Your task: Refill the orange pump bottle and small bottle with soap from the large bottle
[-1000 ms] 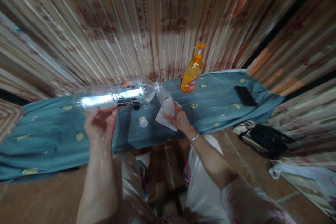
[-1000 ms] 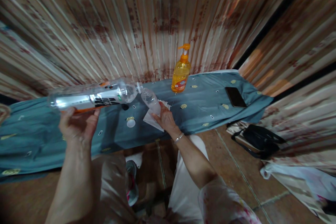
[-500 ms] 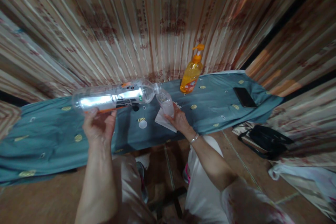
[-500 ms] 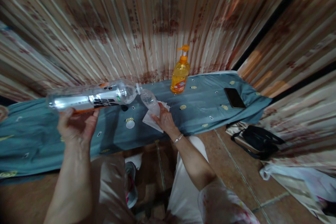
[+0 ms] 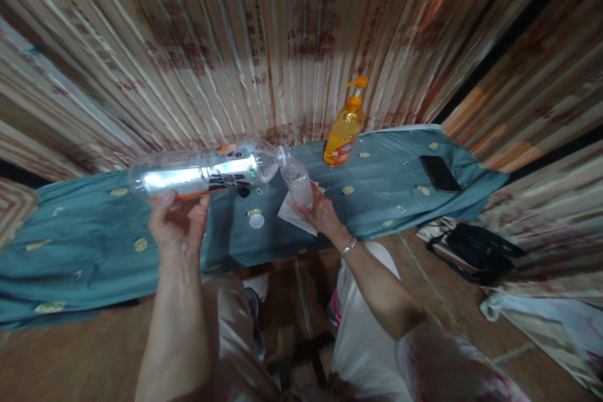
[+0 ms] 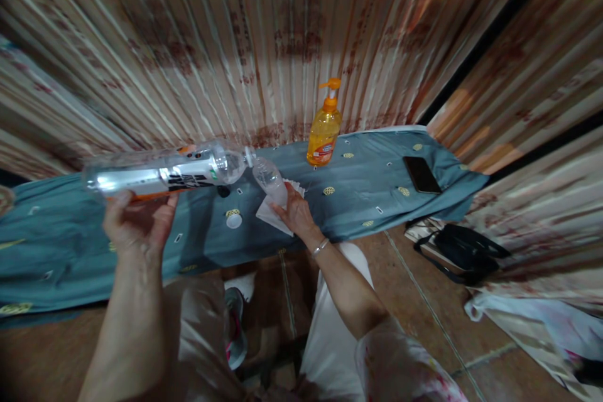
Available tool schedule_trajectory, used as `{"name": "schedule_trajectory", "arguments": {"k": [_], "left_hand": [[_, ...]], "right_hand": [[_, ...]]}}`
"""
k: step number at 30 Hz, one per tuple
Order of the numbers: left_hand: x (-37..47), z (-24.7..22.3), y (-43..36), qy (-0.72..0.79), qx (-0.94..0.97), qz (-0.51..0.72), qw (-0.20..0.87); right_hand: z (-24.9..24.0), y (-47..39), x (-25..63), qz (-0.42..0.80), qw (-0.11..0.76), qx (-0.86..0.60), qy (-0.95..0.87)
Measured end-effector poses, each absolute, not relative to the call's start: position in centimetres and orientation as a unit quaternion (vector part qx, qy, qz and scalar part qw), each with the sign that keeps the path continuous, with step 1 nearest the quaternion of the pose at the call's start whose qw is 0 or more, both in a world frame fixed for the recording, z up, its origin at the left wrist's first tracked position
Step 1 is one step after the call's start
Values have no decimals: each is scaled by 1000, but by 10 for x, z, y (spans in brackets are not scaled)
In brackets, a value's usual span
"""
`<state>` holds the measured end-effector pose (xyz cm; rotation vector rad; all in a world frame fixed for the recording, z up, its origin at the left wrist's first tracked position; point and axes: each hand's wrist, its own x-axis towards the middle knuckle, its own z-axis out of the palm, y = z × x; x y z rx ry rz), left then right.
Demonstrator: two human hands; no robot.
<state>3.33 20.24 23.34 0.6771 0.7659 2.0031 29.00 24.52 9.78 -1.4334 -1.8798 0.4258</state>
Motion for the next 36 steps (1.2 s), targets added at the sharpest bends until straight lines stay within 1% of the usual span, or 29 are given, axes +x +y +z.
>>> {"name": "schedule_trajectory", "arguments": {"k": [14, 36], "left_hand": [[34, 233, 202, 281, 306, 801, 433], [35, 234, 203, 282, 302, 803, 430]], "right_hand": [[96, 245, 291, 154, 382, -538, -735], [99, 245, 292, 159, 372, -535, -742]]}}
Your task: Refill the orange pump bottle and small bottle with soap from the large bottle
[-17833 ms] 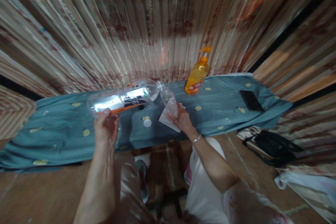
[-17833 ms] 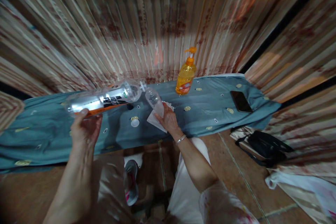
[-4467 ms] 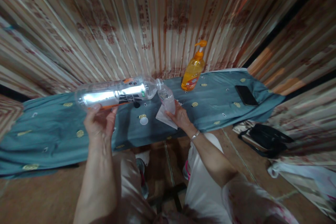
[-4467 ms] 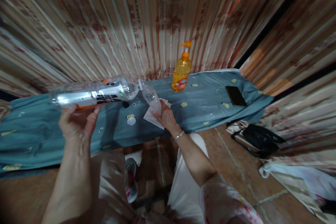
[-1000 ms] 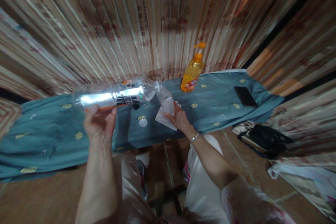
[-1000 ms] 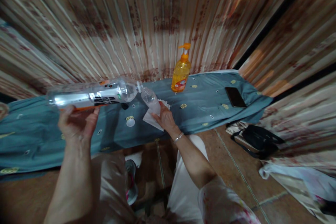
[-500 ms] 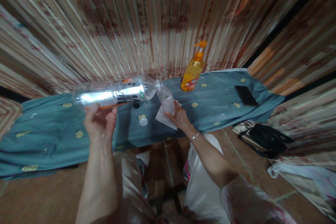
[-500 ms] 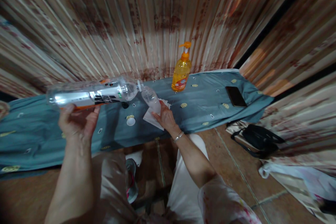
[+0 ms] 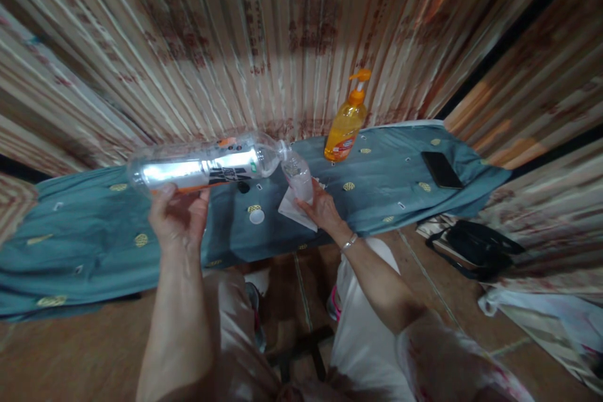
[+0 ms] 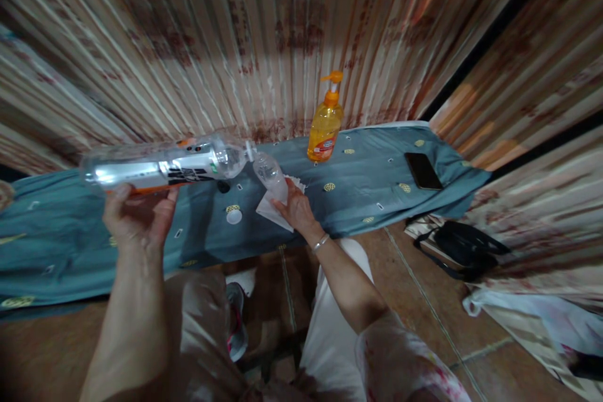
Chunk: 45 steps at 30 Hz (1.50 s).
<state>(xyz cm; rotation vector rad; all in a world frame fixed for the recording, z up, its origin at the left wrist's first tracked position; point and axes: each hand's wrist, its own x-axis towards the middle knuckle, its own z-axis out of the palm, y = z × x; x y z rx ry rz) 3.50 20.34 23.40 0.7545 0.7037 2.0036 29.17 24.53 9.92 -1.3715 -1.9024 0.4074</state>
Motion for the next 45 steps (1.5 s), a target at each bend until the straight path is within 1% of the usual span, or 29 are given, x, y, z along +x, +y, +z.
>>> {"name": "schedule_trajectory", "arguments": {"k": [11, 22, 45], "left_hand": [[35, 233, 203, 289, 311, 799, 427], [36, 236, 203, 312, 292, 799, 422], [36, 235, 203, 306, 296, 800, 422]], "right_hand": [[96, 246, 290, 141, 360, -552, -739], [98, 245, 292, 158, 371, -541, -738], [98, 246, 291, 152, 361, -542, -743]]}}
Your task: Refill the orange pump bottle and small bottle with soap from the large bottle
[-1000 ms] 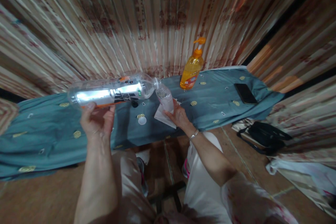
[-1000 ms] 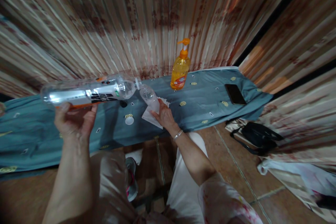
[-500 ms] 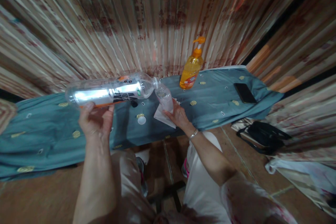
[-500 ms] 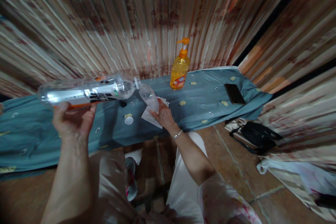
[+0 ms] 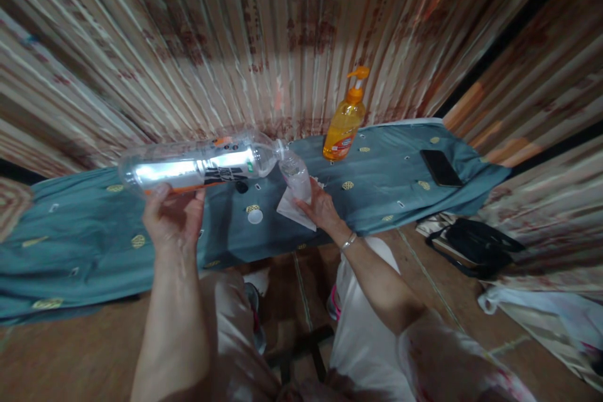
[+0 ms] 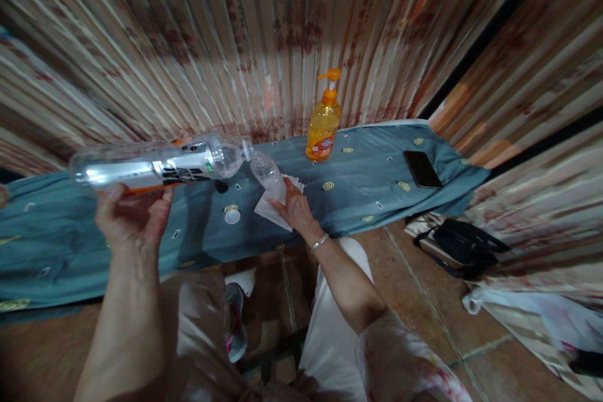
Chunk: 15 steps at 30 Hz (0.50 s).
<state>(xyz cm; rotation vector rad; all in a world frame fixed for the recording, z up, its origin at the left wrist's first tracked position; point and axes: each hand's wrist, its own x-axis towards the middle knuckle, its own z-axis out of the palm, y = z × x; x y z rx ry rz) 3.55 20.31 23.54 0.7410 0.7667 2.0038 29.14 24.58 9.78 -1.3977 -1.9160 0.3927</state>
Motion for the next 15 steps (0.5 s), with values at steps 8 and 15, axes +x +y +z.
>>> {"name": "schedule_trajectory", "arguments": {"k": [8, 15], "left_hand": [[35, 235, 203, 312, 291, 802, 418], [36, 237, 202, 315, 288, 801, 421]], "right_hand": [[97, 246, 291, 161, 363, -547, -737], [98, 246, 291, 151, 362, -542, -744]]}}
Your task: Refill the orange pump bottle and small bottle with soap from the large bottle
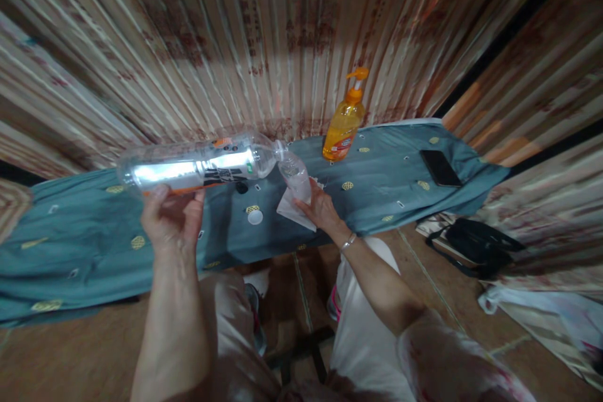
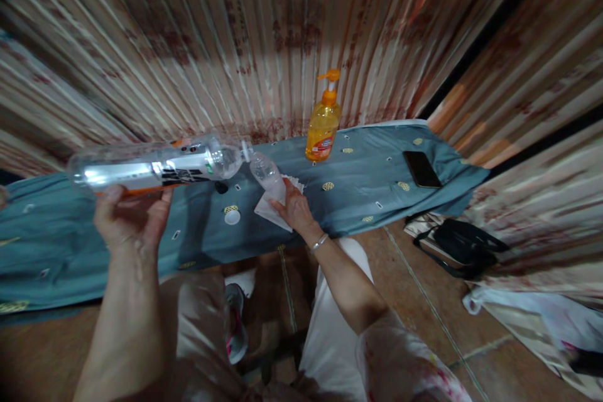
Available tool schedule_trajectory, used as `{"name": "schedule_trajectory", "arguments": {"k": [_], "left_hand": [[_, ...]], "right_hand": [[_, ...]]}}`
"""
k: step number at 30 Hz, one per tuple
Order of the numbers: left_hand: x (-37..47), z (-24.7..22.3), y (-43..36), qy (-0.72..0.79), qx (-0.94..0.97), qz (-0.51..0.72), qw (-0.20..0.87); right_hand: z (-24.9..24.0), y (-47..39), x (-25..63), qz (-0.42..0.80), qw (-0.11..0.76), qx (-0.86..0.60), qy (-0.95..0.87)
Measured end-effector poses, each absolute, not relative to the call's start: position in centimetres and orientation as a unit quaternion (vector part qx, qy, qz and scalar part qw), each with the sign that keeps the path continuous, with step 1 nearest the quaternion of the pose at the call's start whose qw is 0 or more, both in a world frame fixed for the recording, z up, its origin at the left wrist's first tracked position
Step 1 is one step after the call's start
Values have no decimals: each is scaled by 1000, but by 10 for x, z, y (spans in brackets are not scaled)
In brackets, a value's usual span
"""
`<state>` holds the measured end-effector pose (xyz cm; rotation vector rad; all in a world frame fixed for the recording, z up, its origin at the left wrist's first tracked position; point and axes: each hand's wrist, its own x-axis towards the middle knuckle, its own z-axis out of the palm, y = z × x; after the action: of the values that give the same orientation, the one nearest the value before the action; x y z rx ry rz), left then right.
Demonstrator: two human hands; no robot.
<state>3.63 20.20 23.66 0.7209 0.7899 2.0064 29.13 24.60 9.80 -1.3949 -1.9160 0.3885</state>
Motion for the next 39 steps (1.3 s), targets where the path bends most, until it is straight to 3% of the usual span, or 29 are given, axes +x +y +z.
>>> {"name": "schedule_trajectory", "arguments": {"k": [39], "left_hand": [[33, 235, 203, 284, 303, 803, 427]], "right_hand": [[97, 246, 292, 161, 365, -545, -737]]}}
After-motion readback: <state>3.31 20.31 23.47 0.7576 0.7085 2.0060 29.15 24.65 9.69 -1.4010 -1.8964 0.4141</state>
